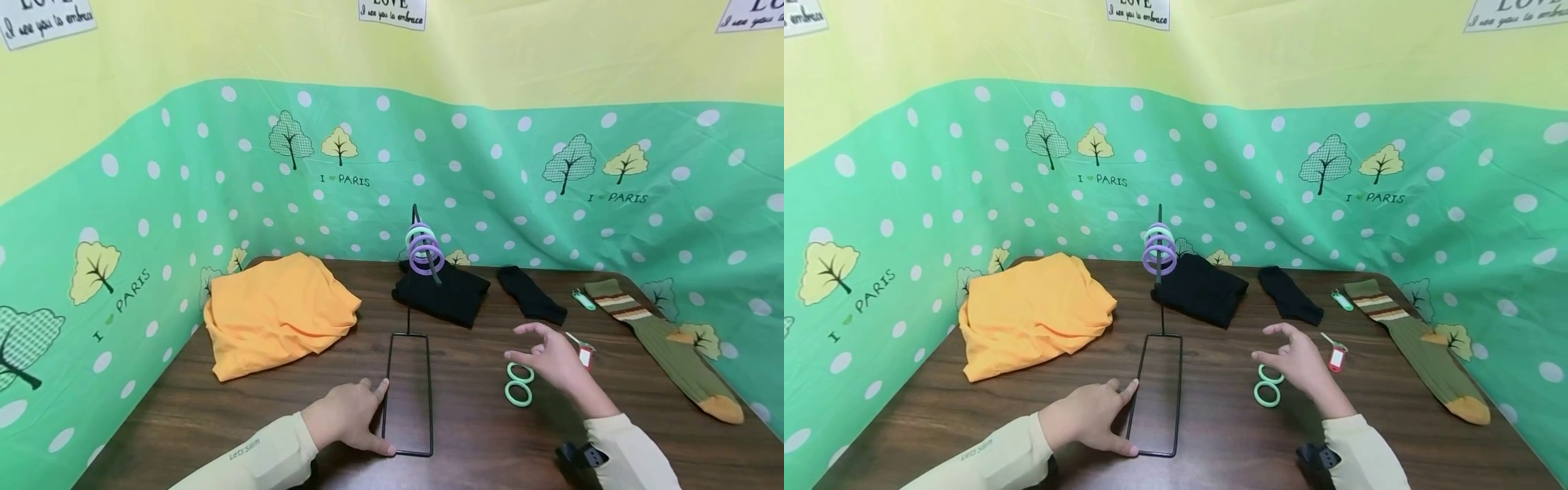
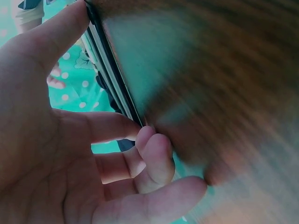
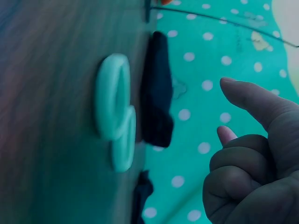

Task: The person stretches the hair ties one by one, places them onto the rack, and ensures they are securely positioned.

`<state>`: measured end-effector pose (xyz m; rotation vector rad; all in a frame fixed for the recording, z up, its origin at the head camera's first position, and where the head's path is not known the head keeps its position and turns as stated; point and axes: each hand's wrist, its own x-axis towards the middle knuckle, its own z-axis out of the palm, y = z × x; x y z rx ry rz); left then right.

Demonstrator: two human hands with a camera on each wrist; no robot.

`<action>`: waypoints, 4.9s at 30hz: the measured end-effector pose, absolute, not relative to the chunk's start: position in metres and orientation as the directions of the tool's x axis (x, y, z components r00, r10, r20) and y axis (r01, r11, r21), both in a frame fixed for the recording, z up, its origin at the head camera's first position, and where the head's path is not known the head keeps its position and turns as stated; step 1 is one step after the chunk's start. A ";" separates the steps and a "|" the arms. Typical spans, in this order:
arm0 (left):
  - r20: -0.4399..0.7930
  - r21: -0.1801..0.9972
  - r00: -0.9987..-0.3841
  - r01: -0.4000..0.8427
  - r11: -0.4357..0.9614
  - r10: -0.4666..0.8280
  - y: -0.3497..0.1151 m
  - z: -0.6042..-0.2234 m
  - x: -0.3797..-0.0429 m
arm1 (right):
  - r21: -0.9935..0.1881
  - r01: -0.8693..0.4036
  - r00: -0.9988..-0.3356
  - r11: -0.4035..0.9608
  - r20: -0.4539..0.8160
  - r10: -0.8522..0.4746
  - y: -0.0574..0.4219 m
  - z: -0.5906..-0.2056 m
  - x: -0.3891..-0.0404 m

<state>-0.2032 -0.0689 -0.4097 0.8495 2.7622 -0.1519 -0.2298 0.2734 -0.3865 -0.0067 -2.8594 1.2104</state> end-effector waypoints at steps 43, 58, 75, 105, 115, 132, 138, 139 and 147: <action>-0.259 -0.035 -0.802 0.565 0.824 0.539 -0.068 -0.410 -0.203 | -0.662 -0.107 -0.991 0.742 0.008 -0.136 0.284 -0.397 -0.236; -0.256 -0.041 -0.809 0.556 0.830 0.529 -0.067 -0.410 -0.203 | -0.553 -0.519 -0.844 0.652 0.455 -0.286 0.194 -0.301 -0.157; -0.276 -0.031 -0.812 0.543 0.839 0.515 -0.067 -0.412 -0.203 | -0.019 -0.764 -0.258 0.645 0.925 -0.278 0.136 -0.239 -0.174; -0.282 -0.014 -0.800 0.556 0.831 0.530 -0.069 -0.409 -0.203 | -0.565 -0.187 -0.952 0.803 0.307 -0.005 0.209 -0.333 -0.204; -0.265 -0.022 -0.801 0.562 0.827 0.537 -0.068 -0.409 -0.203 | -0.610 -0.016 -0.997 0.792 0.073 0.036 0.260 -0.386 -0.214; -0.275 -0.021 -0.802 0.556 0.831 0.530 -0.068 -0.410 -0.204 | -0.536 -0.074 -0.977 0.841 -0.132 -0.170 0.287 -0.416 -0.210; -0.280 -0.039 -0.805 0.554 0.832 0.523 -0.067 -0.410 -0.203 | -0.543 -0.100 -0.974 0.834 -0.116 -0.193 0.285 -0.418 -0.210; -0.281 -0.040 -0.806 0.553 0.832 0.522 -0.068 -0.410 -0.203 | -0.547 -0.103 -0.974 0.831 -0.113 -0.195 0.284 -0.417 -0.211; -0.284 -0.042 -0.802 0.558 0.828 0.526 -0.067 -0.410 -0.203 | -0.604 -0.157 -0.978 0.781 -0.016 -0.208 0.253 -0.388 -0.198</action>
